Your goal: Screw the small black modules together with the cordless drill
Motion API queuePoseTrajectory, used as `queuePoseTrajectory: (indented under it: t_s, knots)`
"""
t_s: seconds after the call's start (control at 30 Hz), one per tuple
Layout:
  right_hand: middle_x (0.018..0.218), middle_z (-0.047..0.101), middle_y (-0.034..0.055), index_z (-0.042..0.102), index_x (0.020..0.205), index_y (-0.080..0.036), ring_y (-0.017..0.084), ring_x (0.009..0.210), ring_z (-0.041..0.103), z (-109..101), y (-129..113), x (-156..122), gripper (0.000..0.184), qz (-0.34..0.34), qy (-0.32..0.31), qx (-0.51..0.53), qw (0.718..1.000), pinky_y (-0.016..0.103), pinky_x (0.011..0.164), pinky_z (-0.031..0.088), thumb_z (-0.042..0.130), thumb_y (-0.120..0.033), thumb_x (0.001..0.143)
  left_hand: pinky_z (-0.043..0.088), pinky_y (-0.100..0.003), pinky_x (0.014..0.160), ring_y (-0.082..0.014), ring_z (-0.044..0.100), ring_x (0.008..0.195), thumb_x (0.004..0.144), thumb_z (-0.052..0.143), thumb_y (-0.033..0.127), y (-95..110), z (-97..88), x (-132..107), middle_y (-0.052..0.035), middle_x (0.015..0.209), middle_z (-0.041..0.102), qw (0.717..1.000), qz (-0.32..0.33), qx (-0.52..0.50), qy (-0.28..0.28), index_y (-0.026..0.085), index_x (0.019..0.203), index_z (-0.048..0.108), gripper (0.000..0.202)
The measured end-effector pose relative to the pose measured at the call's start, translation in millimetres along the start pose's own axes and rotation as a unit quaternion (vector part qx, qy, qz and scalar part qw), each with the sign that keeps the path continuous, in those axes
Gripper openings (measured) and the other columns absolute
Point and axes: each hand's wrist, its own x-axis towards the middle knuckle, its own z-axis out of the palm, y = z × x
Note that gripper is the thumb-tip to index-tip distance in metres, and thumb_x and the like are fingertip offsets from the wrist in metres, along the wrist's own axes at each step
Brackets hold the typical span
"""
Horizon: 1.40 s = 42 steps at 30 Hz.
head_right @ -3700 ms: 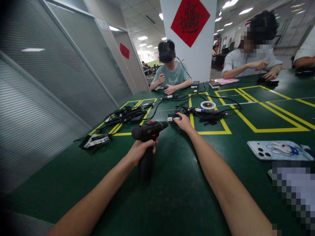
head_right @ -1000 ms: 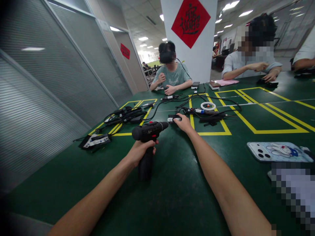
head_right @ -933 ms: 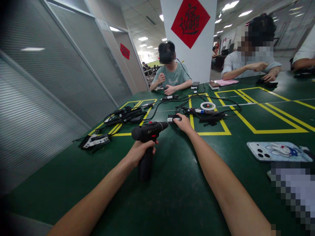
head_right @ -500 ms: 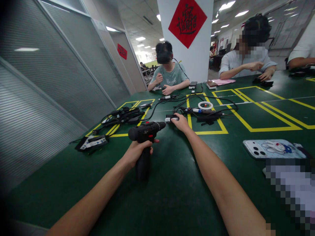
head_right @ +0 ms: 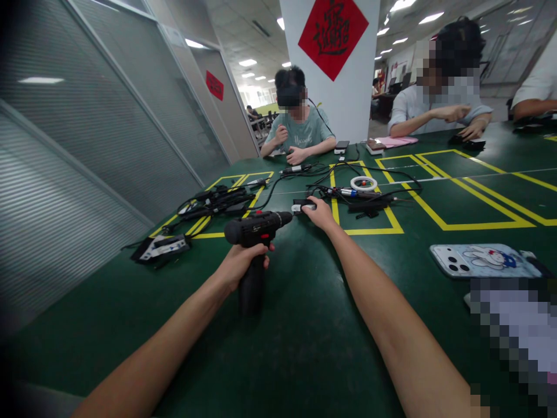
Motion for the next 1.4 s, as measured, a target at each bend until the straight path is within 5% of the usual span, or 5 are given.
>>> queuePoseTrajectory:
  t_s: [1.4]
  knots:
    - [0.116, 0.063, 0.0060, 0.060, 0.118, -0.021, 0.022, 0.107, 0.057, -1, -5, -2, 0.044, 0.008, 0.006, -0.004, 1.000, 0.034, 0.096, 0.041, 0.059, -0.040, 0.078, 0.041, -0.023, 0.049, -0.0114, 0.055, 0.052, 0.070, 0.061, 0.030, -10, -4.9, 3, -0.0082, 0.083, 0.067, 1.000, 0.020, 0.003, -0.019, 0.011, 0.097, 0.064, 0.033]
